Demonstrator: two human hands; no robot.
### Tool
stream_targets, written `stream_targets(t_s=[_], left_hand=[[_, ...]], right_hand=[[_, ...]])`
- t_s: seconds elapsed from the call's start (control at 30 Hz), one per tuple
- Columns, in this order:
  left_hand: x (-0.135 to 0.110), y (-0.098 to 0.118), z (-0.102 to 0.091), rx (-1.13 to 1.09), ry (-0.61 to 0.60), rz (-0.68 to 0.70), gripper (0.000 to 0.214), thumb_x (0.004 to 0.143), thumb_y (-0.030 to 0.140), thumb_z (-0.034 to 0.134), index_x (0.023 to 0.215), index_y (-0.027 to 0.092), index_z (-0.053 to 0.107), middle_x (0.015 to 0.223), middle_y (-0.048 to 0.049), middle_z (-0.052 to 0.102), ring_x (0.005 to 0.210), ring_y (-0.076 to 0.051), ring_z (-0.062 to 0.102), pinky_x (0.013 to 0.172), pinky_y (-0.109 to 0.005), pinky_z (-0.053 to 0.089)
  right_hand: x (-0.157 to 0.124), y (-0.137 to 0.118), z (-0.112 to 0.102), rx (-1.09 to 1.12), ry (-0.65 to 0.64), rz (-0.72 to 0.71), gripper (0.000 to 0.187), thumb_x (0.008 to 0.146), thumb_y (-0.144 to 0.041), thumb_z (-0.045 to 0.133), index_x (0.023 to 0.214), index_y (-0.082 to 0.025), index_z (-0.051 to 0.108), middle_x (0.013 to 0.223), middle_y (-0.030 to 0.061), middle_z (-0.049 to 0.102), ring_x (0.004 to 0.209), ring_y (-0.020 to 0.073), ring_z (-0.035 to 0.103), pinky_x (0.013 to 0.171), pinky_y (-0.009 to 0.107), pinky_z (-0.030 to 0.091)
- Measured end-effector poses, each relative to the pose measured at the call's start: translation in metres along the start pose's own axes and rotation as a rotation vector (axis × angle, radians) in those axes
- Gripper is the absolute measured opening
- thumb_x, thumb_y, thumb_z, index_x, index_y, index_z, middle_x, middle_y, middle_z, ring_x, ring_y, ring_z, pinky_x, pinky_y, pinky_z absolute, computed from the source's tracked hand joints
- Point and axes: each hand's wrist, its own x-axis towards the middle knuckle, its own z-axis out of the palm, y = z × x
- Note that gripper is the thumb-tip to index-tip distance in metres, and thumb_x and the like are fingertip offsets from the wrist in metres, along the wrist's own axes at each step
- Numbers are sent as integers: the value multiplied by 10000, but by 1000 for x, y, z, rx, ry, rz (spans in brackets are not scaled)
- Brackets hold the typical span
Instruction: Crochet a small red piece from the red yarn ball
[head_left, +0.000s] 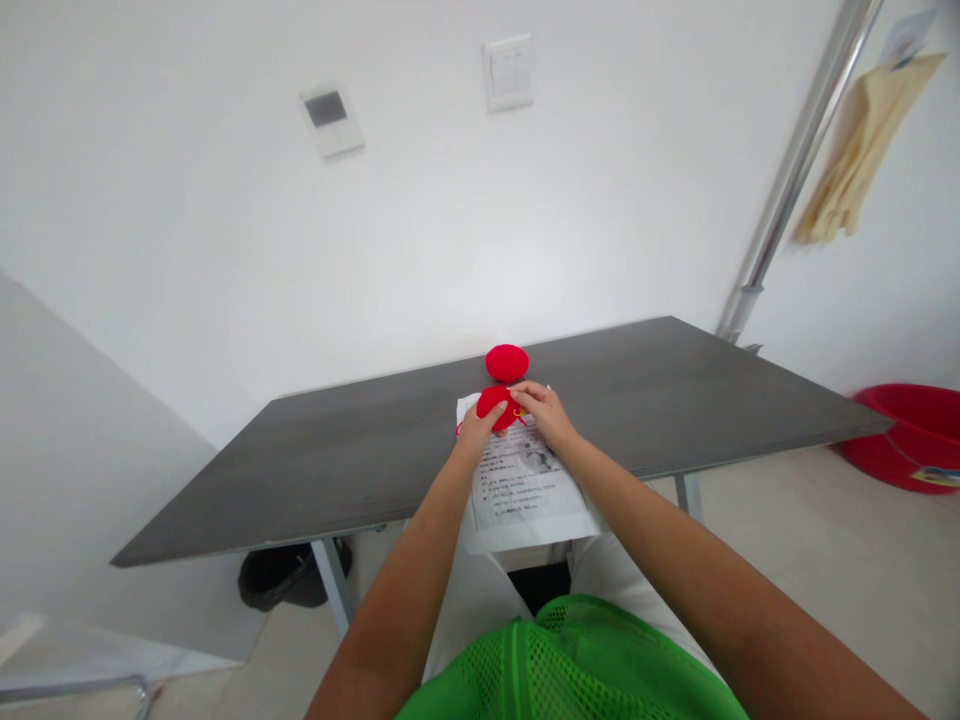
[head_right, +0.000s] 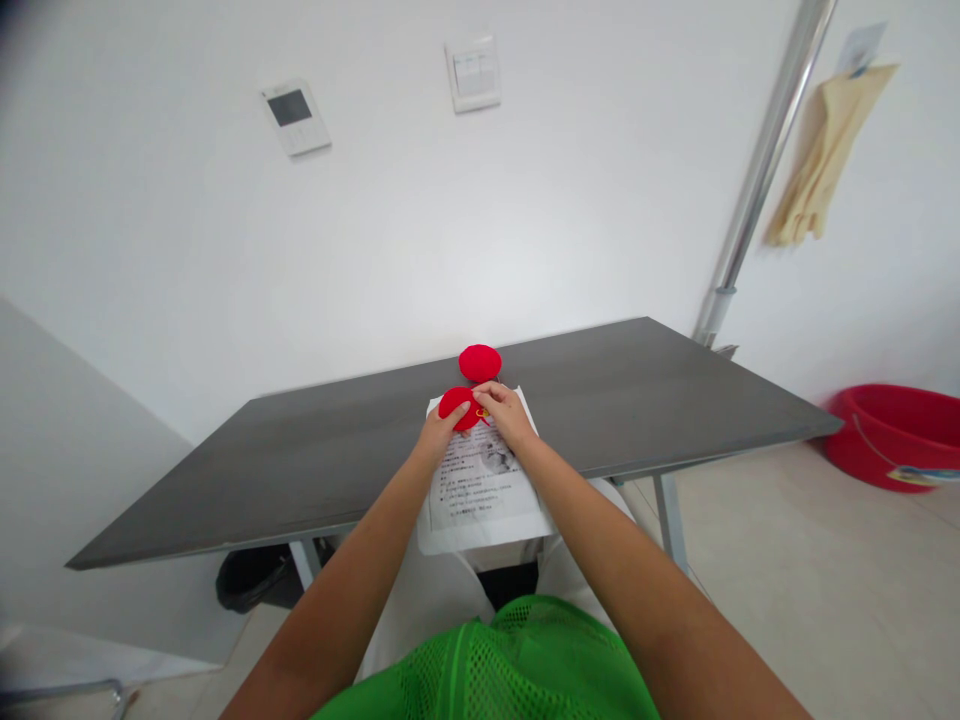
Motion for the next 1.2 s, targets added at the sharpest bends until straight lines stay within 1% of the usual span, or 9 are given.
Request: stream_targets(t_s=[0.17,0.43,0.77,1.03,1.2], left_hand=[[-1,1,0,2,-9,20,410,671,446,724,929,138,643,630,-3,628,456,-98,515,440,-225,430],[-1,1,-1,5,-16,-7,443,649,457,739,945,139,651,606,5,617,447,-94,507,445,-223,424],[-1,1,1,-30,-11,-18,437,633,441,752,932,138,651,635,-4,631,477,-101,520,432,-220,414],[-2,2,1,-16,-5,-20,431,638,440,753,931,138,660,595,2,615,445,-98,505,428,-223,414],[-2,3,1,-23,-19,-9,447,633,445,754,938,132,660,608,-3,620,444,-96,502,428,-226,417]], right_hand=[[0,0,0,-4,4,-6,163,688,-375,626,677,-213,635,712,-4,633,692,154,566,721,293,432],[1,0,0,33,16,13,118,674,-327,624,662,-211,642,677,-18,624,647,136,547,683,276,425],[1,3,0,28,14,17,140,679,-339,637,687,-201,658,692,-10,635,665,140,556,693,278,429],[1,1,0,25,6,19,142,682,-343,630,673,-202,641,691,-6,636,671,147,565,700,285,432],[0,1,0,19,0,14,154,684,-355,628,673,-202,632,688,-6,629,671,146,559,702,286,429]])
